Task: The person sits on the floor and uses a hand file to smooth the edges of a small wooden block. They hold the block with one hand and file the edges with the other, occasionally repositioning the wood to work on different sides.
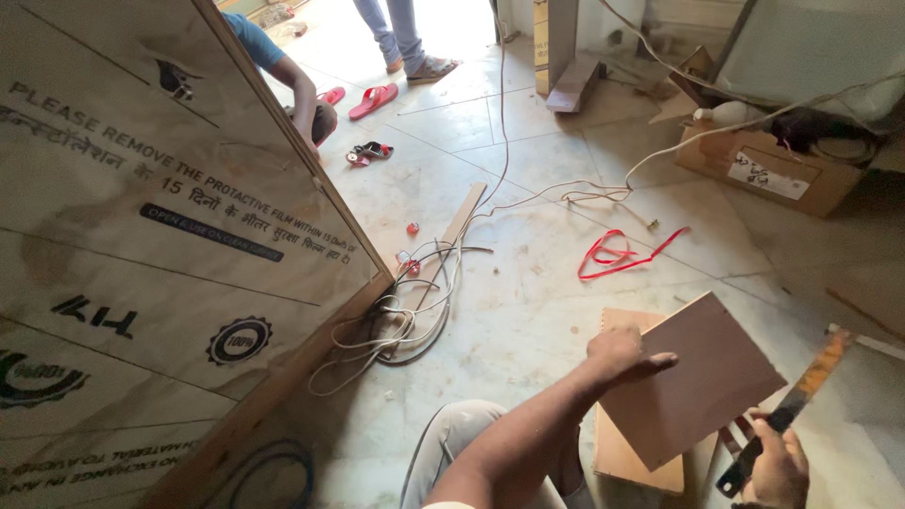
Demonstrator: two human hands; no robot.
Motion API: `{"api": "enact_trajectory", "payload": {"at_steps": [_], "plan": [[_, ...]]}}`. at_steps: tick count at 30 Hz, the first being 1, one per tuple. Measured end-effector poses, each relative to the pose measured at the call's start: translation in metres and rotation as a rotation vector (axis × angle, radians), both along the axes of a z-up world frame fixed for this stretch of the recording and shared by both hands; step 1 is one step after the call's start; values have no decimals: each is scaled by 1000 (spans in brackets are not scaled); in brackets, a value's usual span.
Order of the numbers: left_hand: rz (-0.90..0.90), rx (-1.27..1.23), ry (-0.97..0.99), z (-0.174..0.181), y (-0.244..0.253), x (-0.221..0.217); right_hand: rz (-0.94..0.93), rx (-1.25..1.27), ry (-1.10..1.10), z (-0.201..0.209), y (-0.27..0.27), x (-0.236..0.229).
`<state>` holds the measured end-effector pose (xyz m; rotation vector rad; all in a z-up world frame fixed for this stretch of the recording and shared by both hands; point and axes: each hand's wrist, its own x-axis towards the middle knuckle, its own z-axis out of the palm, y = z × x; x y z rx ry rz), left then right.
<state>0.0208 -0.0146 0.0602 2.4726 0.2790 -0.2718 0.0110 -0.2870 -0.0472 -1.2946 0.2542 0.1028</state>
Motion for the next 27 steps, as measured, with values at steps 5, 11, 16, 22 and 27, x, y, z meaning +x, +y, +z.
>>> {"api": "enact_trajectory", "payload": {"at_steps": [5, 11, 16, 22, 27], "plan": [[80, -409, -140, 15, -2, -6, -85, 95, -69, 44, 4, -9], [124, -517, -218, 29, -8, -8, -151, 239, -81, 32, -24, 14], [98, -471, 43, -6, -16, -4, -178, 179, -144, 18, -53, 42], [-159, -484, 174, -38, -50, 1, -215, 139, -199, 19, -61, 56], [-71, -494, 261, -53, -53, 11, -243, 111, -222, 19, -67, 54]]}}
